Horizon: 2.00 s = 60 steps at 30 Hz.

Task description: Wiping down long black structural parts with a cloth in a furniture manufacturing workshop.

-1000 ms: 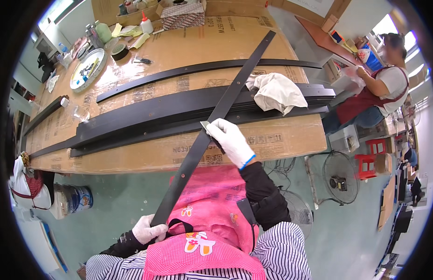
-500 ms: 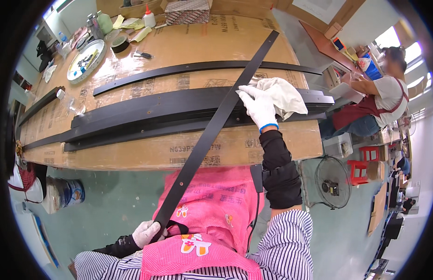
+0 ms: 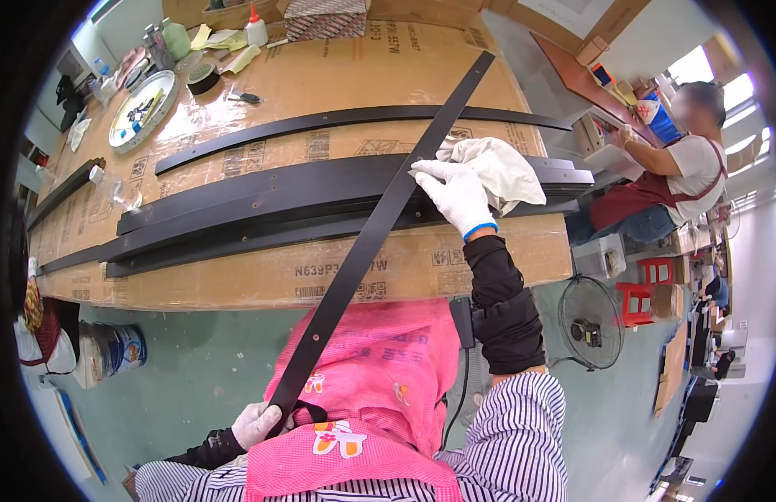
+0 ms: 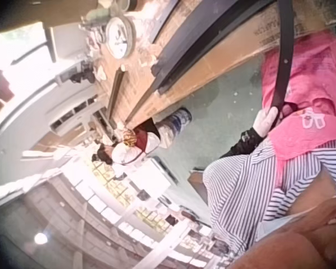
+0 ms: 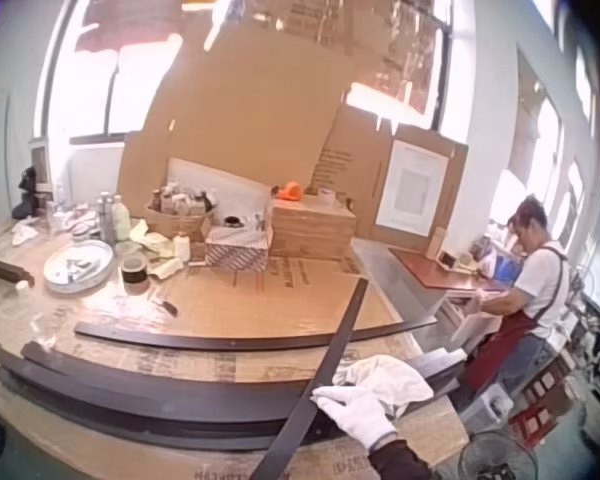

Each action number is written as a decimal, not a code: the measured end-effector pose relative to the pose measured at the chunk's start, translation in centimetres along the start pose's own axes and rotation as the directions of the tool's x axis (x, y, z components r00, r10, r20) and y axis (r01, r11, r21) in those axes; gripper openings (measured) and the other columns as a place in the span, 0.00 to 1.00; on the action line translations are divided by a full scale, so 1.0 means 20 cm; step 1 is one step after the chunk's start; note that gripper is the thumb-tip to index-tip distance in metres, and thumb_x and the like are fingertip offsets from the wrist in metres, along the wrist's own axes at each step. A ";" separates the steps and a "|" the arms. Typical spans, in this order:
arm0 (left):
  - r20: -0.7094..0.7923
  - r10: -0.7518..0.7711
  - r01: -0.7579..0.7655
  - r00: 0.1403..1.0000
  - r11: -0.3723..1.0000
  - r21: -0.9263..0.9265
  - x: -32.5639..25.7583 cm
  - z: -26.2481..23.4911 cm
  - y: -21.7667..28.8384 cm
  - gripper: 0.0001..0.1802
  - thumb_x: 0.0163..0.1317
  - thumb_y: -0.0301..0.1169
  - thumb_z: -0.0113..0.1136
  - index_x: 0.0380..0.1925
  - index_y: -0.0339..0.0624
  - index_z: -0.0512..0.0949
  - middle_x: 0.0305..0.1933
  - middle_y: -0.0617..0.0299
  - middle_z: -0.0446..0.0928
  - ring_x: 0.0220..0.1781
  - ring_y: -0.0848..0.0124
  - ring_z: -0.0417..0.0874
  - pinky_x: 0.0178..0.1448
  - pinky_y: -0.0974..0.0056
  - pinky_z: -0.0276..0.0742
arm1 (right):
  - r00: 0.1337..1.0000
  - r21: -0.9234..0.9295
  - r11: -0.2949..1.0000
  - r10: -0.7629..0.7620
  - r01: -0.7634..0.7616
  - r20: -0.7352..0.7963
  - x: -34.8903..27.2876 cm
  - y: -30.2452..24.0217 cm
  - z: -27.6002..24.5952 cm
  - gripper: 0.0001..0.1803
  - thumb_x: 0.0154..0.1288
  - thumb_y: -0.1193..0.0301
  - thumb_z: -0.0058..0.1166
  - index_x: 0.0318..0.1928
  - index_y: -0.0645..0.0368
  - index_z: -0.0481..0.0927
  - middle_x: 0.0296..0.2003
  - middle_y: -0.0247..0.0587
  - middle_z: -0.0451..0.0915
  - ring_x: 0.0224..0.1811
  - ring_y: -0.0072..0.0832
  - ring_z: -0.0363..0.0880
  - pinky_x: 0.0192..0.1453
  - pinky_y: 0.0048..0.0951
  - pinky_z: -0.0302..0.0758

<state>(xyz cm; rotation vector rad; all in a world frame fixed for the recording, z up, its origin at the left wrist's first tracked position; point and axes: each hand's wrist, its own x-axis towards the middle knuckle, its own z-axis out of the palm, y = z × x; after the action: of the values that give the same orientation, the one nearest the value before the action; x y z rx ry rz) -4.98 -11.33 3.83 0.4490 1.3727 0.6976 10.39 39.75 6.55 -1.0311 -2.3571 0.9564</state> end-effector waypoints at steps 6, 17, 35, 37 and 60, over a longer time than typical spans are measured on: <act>-0.015 0.045 -0.043 0.999 0.994 0.096 -0.01 0.00 -0.02 0.25 0.77 0.49 0.46 0.39 0.40 0.82 0.27 0.64 0.81 0.31 0.71 0.81 0.43 0.63 0.77 | 1.000 -0.008 1.000 -0.019 0.019 -0.020 0.00 0.03 0.01 0.17 0.70 0.65 0.63 0.54 0.61 0.89 0.46 0.46 0.91 0.50 0.31 0.89 0.59 0.30 0.80; -0.115 0.040 -0.041 0.993 0.999 -0.010 -0.10 0.23 -0.02 0.31 0.78 0.57 0.46 0.38 0.38 0.82 0.29 0.65 0.79 0.33 0.74 0.79 0.42 0.66 0.75 | 0.996 0.120 0.991 -0.073 0.066 0.051 0.02 0.09 0.03 0.16 0.70 0.64 0.64 0.52 0.60 0.89 0.46 0.45 0.91 0.49 0.30 0.89 0.57 0.29 0.80; -0.215 0.020 -0.007 0.976 0.998 0.063 -0.11 0.43 -0.09 0.30 0.76 0.55 0.47 0.40 0.37 0.83 0.30 0.62 0.82 0.35 0.70 0.82 0.45 0.61 0.77 | 0.987 0.047 0.990 -0.140 0.136 0.081 0.02 0.07 0.00 0.16 0.70 0.65 0.64 0.53 0.59 0.89 0.49 0.44 0.91 0.52 0.30 0.89 0.60 0.29 0.80; -0.206 0.013 0.000 0.979 0.998 0.060 -0.13 0.41 -0.06 0.30 0.76 0.54 0.47 0.39 0.37 0.83 0.30 0.62 0.82 0.35 0.70 0.82 0.44 0.61 0.77 | 0.981 0.042 0.985 -0.173 0.169 0.084 0.00 0.08 0.01 0.16 0.70 0.66 0.64 0.53 0.59 0.89 0.49 0.44 0.91 0.52 0.30 0.89 0.60 0.29 0.80; -0.185 0.001 0.031 0.983 0.986 0.165 -0.17 0.19 -0.11 0.24 0.76 0.48 0.48 0.35 0.40 0.84 0.26 0.62 0.83 0.31 0.70 0.84 0.40 0.62 0.79 | 0.885 -0.701 0.711 -0.359 0.053 -0.297 0.10 0.49 -0.12 0.16 0.67 0.53 0.61 0.50 0.43 0.89 0.51 0.43 0.85 0.60 0.44 0.80 0.67 0.45 0.72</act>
<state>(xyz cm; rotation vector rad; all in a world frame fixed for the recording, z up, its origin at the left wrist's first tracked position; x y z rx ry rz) -0.99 -14.73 5.42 0.5165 1.6166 0.6255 15.17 47.20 1.35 -1.0265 -2.3898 -0.2653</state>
